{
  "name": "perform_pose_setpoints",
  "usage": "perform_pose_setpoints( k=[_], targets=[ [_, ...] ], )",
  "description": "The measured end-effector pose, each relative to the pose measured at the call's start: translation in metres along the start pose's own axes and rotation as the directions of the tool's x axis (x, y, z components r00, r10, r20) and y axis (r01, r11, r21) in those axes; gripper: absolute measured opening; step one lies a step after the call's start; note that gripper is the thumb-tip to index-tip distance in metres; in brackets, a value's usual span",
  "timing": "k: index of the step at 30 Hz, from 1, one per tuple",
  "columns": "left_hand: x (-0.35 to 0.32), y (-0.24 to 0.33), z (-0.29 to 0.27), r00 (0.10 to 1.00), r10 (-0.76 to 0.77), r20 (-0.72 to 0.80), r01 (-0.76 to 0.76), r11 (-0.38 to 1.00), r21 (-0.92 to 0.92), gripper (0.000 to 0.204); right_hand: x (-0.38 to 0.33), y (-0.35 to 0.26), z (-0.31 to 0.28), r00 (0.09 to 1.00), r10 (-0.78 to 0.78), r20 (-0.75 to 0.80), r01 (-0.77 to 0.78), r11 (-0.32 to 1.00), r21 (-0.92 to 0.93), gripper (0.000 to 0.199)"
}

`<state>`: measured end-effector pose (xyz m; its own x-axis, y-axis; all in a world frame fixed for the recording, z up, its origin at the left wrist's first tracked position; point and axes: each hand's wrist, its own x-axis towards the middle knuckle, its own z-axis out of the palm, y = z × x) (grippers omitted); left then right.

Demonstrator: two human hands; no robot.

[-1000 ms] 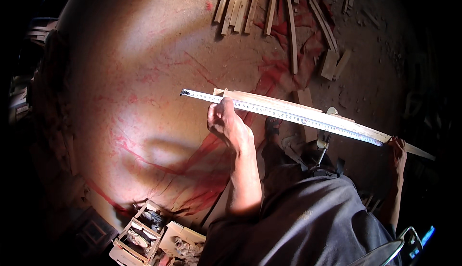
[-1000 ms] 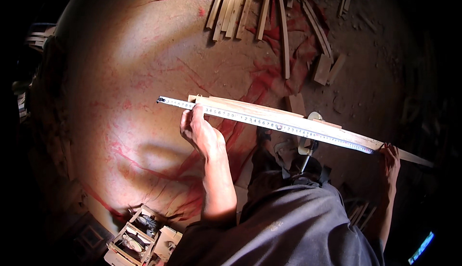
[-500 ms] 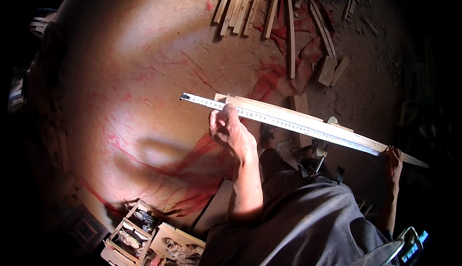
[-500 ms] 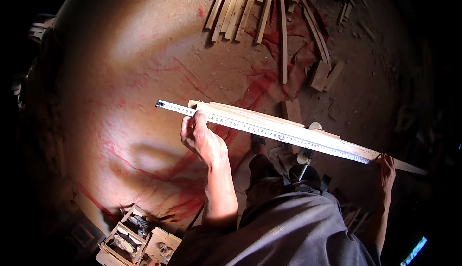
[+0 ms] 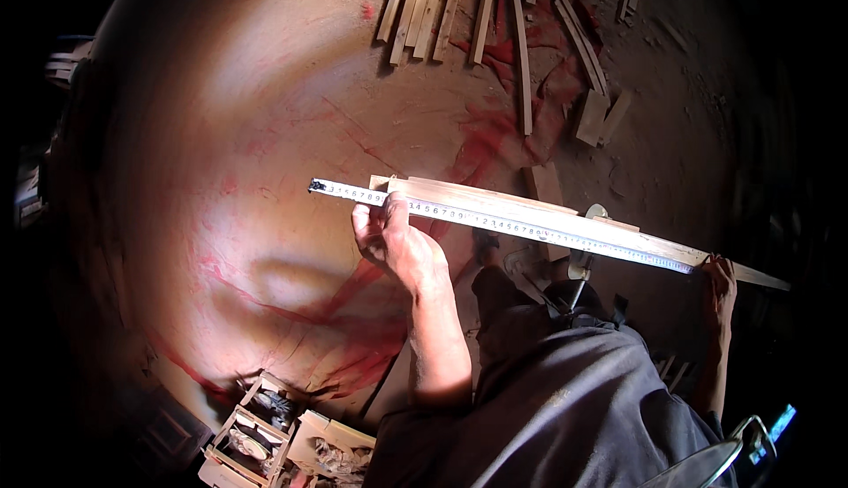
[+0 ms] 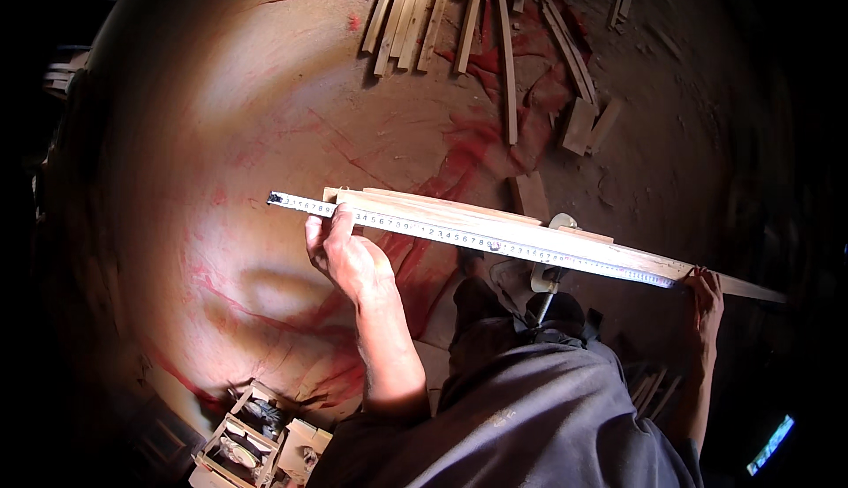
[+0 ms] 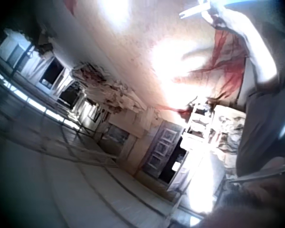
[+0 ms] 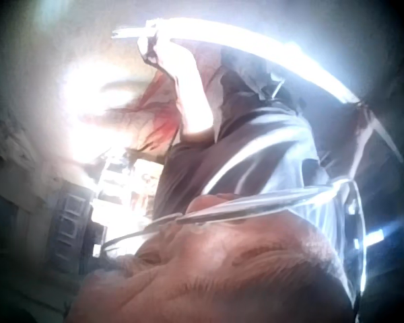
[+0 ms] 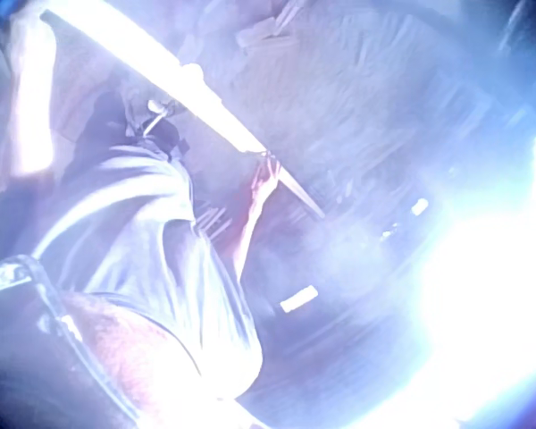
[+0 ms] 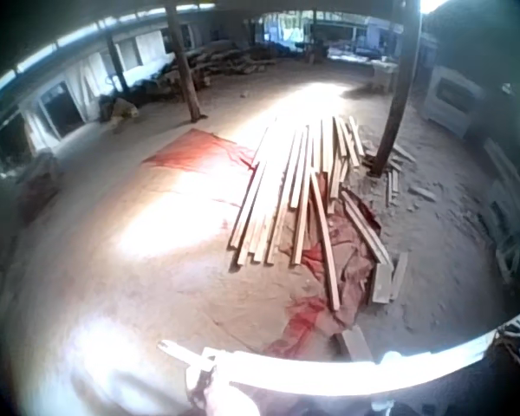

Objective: The person measures lengths of wooden boards with a tape measure and marks them with a pencil, using a square to draw straight lines.

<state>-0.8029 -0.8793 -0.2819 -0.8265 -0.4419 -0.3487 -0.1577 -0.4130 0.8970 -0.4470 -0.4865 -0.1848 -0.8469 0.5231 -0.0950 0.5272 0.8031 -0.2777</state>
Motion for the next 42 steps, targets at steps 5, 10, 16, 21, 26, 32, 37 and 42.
perform_pose_setpoints(
  k=[5, 10, 16, 21, 26, 32, 37, 42],
  targets=[
    [0.018, 0.0, -0.007, 1.0, -0.009, 0.025, 0.005, 0.986, 0.168, 0.055, -0.008, 0.001, -0.004, 0.998, 0.028, -0.058, -0.03, 0.999, -0.031, 0.017],
    [0.037, -0.001, -0.005, 0.995, 0.061, -0.077, -0.024, 0.913, 0.407, 0.021, -0.022, 0.026, -0.018, 0.996, 0.047, -0.076, -0.048, 0.999, -0.01, 0.025],
    [0.04, -0.023, -0.002, 0.978, 0.206, -0.021, -0.161, 0.819, 0.55, 0.02, -0.054, 0.085, -0.045, 0.965, 0.1, -0.244, -0.11, 0.994, -0.026, 0.021],
    [0.03, -0.028, -0.001, 0.967, 0.251, 0.03, -0.22, 0.778, 0.588, 0.019, -0.072, 0.14, -0.054, 0.943, 0.138, -0.302, -0.158, 0.987, -0.042, 0.018],
    [0.021, -0.022, -0.006, 0.956, 0.286, 0.068, -0.266, 0.743, 0.614, 0.019, -0.061, 0.162, -0.04, 0.965, 0.091, -0.247, -0.12, 0.987, -0.103, 0.009],
    [0.01, -0.009, -0.013, 0.945, 0.312, 0.096, -0.302, 0.722, 0.622, 0.018, -0.046, 0.163, -0.036, 0.978, 0.085, -0.193, -0.126, 0.969, -0.213, 0.009],
    [0.002, -0.005, -0.014, 0.939, 0.319, 0.127, -0.324, 0.701, 0.635, 0.018, -0.04, 0.162, -0.038, 0.987, 0.088, -0.132, -0.122, 0.953, -0.278, 0.013],
    [-0.004, -0.003, -0.01, 0.935, 0.317, 0.158, -0.342, 0.695, 0.632, 0.018, -0.036, 0.16, -0.041, 0.992, 0.11, -0.068, -0.125, 0.944, -0.306, 0.016]
  ],
)
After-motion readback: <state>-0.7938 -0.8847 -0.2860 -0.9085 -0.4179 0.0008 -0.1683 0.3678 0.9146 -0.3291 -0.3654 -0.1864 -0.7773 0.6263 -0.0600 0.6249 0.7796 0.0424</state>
